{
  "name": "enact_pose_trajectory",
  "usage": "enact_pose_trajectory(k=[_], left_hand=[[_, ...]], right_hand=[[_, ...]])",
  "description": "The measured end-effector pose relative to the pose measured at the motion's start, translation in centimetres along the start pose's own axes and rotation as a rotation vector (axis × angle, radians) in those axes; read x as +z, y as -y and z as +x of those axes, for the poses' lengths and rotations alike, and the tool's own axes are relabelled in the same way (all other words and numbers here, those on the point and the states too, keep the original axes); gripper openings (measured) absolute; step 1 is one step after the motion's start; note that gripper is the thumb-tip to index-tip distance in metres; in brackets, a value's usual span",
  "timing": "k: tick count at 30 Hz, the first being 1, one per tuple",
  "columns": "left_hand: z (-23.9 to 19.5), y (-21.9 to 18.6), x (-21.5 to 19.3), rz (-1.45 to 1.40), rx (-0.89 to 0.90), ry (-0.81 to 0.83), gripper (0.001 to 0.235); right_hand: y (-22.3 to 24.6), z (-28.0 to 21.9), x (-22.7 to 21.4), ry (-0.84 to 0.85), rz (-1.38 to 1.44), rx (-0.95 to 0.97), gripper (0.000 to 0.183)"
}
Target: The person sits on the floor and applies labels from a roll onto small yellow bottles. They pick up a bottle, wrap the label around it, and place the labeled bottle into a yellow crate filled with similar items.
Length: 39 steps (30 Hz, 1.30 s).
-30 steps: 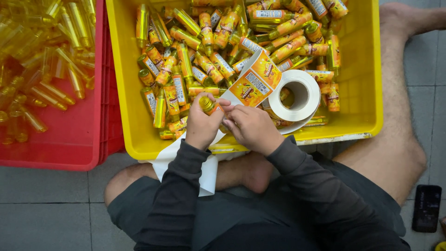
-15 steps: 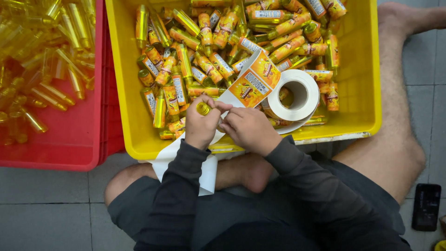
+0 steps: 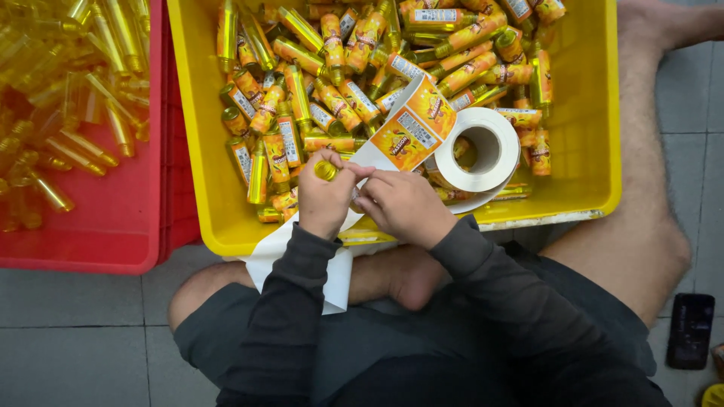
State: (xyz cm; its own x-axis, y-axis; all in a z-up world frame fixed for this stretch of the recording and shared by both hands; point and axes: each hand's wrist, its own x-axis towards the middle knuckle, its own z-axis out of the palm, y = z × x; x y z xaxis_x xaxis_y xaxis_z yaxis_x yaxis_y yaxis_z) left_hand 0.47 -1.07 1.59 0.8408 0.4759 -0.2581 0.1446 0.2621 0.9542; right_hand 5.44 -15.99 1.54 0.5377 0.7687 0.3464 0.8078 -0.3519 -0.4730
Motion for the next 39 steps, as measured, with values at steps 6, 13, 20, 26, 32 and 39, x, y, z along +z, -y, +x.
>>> enact_pose_trajectory(k=[6,13,20,26,32,39], left_hand=[[0.7,1.3,-0.9,0.043,0.087,0.306,0.053],[0.0,-1.5,0.0,0.153,-0.106,0.169,0.027],[-0.3,-0.2,-0.4,0.069,0.088,0.116,0.016],[0.1,0.6,-0.8,-0.019,0.177,0.201,0.023],[0.1,0.7,-0.4,0.058,0.113,0.157,0.021],[0.7,1.7,-1.1,-0.027,0.045,0.182,0.046]], right_hand=[[-1.1,-0.6,0.1,0.079,0.163,0.239,0.015],[-0.3,-0.4,-0.2,0.085,0.111,0.226,0.015],[-0.2,-0.2,-0.5,0.064,0.087,0.072,0.015],[-0.3,-0.3,0.0,0.011,0.032,0.003,0.017],[0.0,0.0,-0.3,0.014,0.06,-0.011,0.017],[-0.4,-0.2,-0.3,-0.019,-0.01,0.077,0.018]])
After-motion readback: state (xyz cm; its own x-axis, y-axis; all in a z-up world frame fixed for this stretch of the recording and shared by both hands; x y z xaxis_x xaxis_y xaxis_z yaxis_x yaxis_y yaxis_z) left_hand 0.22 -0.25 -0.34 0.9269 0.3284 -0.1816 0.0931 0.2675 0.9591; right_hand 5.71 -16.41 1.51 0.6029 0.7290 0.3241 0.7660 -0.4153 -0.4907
